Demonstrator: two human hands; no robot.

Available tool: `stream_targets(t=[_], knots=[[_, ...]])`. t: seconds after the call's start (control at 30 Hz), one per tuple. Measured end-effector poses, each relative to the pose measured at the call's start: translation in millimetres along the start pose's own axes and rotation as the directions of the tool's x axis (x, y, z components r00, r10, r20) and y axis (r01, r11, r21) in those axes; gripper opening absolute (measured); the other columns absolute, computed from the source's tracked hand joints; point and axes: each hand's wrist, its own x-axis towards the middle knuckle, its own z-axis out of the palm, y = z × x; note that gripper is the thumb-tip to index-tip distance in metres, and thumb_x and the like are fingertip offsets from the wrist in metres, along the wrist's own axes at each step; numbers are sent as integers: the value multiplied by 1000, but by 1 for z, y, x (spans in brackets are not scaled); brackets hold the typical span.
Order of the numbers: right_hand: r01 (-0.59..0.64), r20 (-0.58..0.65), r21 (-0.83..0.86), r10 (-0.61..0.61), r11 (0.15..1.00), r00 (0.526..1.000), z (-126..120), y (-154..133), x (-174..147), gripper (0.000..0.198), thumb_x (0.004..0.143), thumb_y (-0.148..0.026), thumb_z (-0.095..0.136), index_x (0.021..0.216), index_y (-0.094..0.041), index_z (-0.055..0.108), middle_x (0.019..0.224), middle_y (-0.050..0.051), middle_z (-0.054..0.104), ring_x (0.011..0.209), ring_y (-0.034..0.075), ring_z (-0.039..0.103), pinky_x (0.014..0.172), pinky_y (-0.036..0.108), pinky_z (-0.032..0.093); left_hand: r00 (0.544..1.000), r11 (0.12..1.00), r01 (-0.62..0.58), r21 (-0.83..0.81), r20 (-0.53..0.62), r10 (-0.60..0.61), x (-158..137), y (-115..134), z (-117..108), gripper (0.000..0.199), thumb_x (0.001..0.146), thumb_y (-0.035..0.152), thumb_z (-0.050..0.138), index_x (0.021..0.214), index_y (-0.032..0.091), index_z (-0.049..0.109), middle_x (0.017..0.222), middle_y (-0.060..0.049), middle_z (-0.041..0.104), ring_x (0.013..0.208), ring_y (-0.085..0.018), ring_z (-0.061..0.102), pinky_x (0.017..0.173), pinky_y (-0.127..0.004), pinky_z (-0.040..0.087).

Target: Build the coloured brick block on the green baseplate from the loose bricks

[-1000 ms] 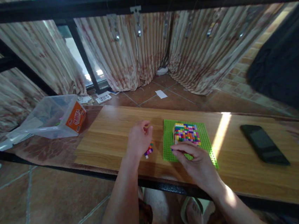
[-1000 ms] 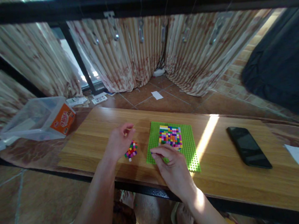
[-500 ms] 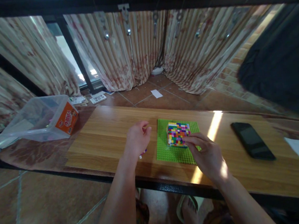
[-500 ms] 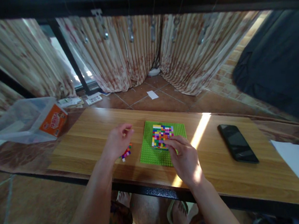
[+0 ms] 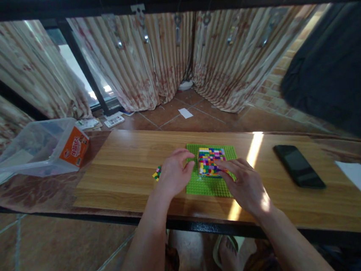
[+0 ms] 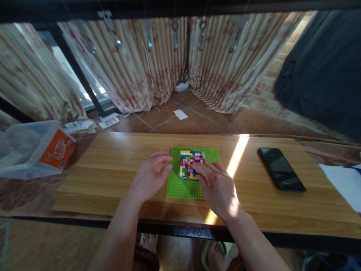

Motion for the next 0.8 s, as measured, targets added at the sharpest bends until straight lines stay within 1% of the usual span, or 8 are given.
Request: stream_targets(t=[0.1,0.2,0.27,0.4,0.5,0.63,0.8], knots=[[-12,-9,-4,12,1000,1000,1,1,0,27,89,-20,51,107,-25,70,95,4,74,88,23,62,79,40,52,994,995,-100,-6,52,100,-4,10,14,17,83,15,59,94,21,71,126,-7,61,118,-20,57,106,-40,43],[-34,-34,-6,34,999,999,3,2,1,25,87,-20,53,105,-23,71,95,5,73,88,23,62,79,40,53,976,982,-187,7,115,185,-8,16,26,21,84,14,59,97,22,72,136,-7,53,124,-22,52,108,-43,41],[-46,-53,4,46,999,998,4,3,1,24,86,-20,54,103,-24,71,95,5,73,89,24,62,80,41,52,968,976,-218,26,132,212,-9,17,31,21,85,15,58,99,22,72,139,-8,50,126,-24,49,108,-44,41],[-73,-83,46,76,996,994,3,5,0,21,85,-23,57,99,-25,72,94,5,73,89,24,64,80,42,52,965,970,-233,70,137,222,-11,18,35,20,85,17,59,98,23,73,141,-8,48,128,-26,45,109,-48,39],[-95,-118,111,108,989,987,2,7,-1,18,84,-25,59,96,-24,72,91,5,72,86,23,64,78,41,53,964,966,-239,96,146,224,-12,19,35,20,86,18,59,99,25,73,143,-7,46,130,-27,42,108,-50,38],[-190,-160,226,229,955,960,2,6,-2,18,82,-28,60,95,-23,71,84,3,70,77,19,64,69,35,54,965,964,-240,111,138,224,-12,20,36,21,85,18,59,100,24,73,144,-7,46,131,-28,41,108,-50,38],[-305,-144,297,358,905,922,8,1,1,15,79,-30,64,88,-21,72,80,2,69,71,16,62,65,32,52,969,967,-228,116,128,213,-12,20,37,20,84,17,60,98,23,73,143,-9,46,131,-28,41,109,-48,37]])
